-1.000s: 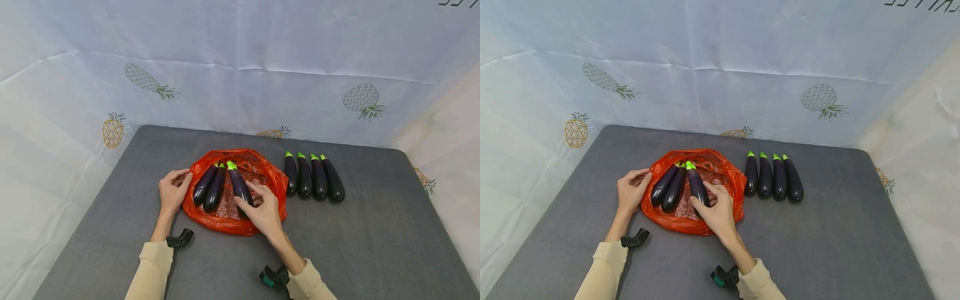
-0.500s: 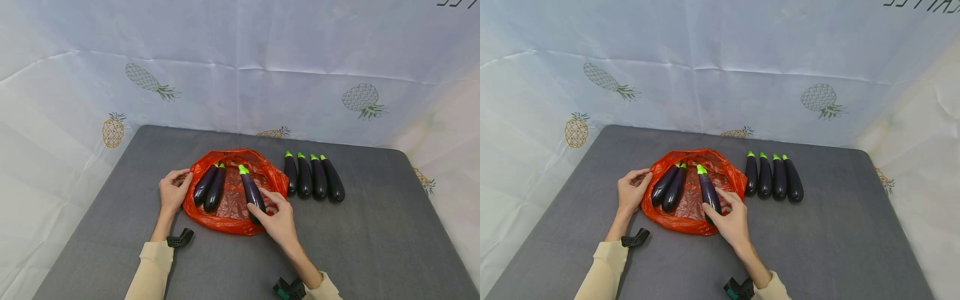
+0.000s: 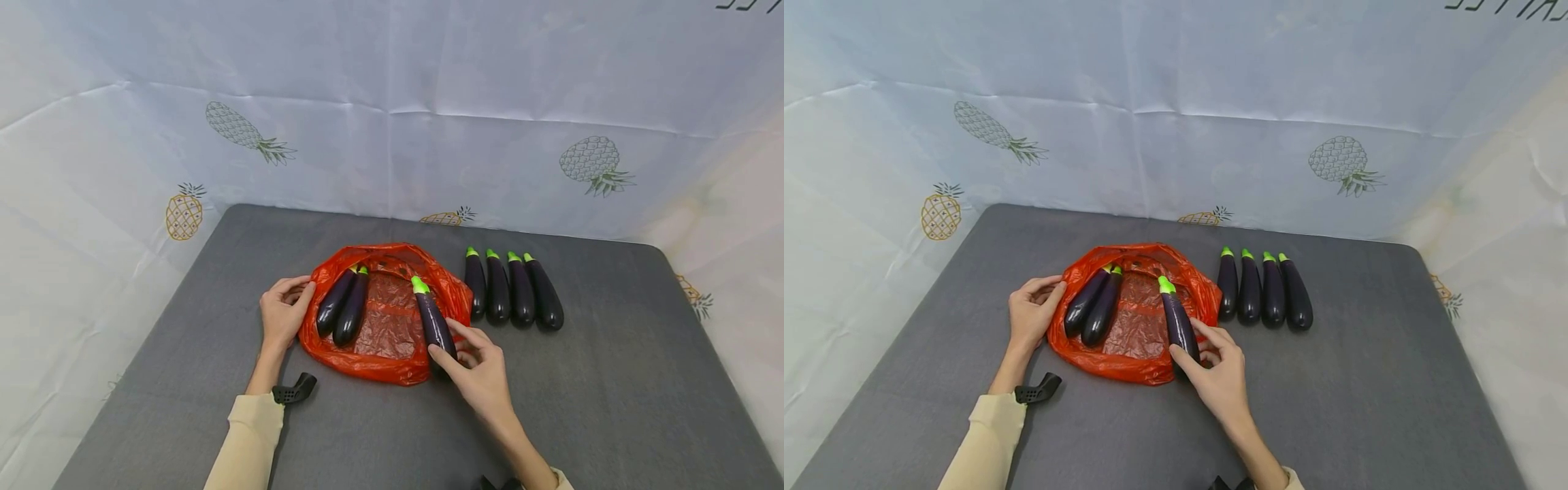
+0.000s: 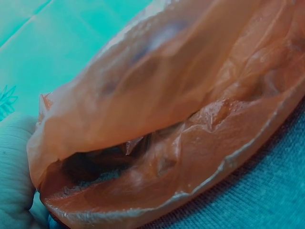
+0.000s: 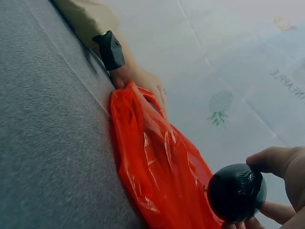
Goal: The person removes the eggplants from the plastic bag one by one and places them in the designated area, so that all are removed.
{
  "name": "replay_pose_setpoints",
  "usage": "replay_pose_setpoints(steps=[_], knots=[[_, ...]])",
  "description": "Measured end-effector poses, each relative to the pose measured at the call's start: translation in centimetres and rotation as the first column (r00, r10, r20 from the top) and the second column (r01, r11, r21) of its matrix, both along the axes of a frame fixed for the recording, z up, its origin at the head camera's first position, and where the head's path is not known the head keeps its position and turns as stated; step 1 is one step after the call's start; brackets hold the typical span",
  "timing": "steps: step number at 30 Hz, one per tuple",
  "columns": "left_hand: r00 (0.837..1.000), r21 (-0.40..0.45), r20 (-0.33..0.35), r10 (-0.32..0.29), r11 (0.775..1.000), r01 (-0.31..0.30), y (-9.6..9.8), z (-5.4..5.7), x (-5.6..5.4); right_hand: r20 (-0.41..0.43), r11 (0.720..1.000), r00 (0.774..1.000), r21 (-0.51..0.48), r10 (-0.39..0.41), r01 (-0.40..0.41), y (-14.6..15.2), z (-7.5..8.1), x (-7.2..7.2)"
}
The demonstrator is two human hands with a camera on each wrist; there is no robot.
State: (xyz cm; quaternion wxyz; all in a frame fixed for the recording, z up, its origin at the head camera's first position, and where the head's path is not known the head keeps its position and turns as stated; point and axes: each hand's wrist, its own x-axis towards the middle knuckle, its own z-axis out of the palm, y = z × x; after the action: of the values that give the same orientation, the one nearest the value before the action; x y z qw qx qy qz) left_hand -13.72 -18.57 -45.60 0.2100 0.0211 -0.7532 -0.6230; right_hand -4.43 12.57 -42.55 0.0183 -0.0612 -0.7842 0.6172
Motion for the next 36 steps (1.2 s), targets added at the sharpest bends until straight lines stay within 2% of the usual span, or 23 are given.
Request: replay_pose_setpoints(steps=[13, 22, 30, 33, 36], knots=[[1.0, -0.008, 0.004, 0.007, 1.0, -0.007, 0.0, -0.1, 0.1, 0.039, 0.992, 0.991, 0.032, -0.124, 0.123, 1.8, 0.1, 2.5], [1.0, 0.003, -0.005, -0.005, 1.0, 0.005, 0.0, 0.0, 0.1, 0.112, 0.962, 0.96, 0.122, -0.257, 0.243, 3.1, -0.6, 4.0], [1.0, -0.017, -0.001, 0.002, 1.0, -0.002, 0.0, 0.0, 0.0, 0.195, 0.962, 0.95, 0.17, -0.244, 0.213, 4.3, -1.1, 5.1], [1.0, -0.02, -0.001, 0.004, 1.0, -0.004, 0.0, 0.0, 0.0, 0.201, 0.964, 0.953, 0.182, -0.227, 0.191, 4.5, -1.3, 5.3], [1.0, -0.021, 0.001, 0.004, 1.0, -0.004, -0.1, -0.1, 0.0, 0.194, 0.955, 0.956, 0.245, -0.219, 0.169, 4.6, -1.4, 5.4]])
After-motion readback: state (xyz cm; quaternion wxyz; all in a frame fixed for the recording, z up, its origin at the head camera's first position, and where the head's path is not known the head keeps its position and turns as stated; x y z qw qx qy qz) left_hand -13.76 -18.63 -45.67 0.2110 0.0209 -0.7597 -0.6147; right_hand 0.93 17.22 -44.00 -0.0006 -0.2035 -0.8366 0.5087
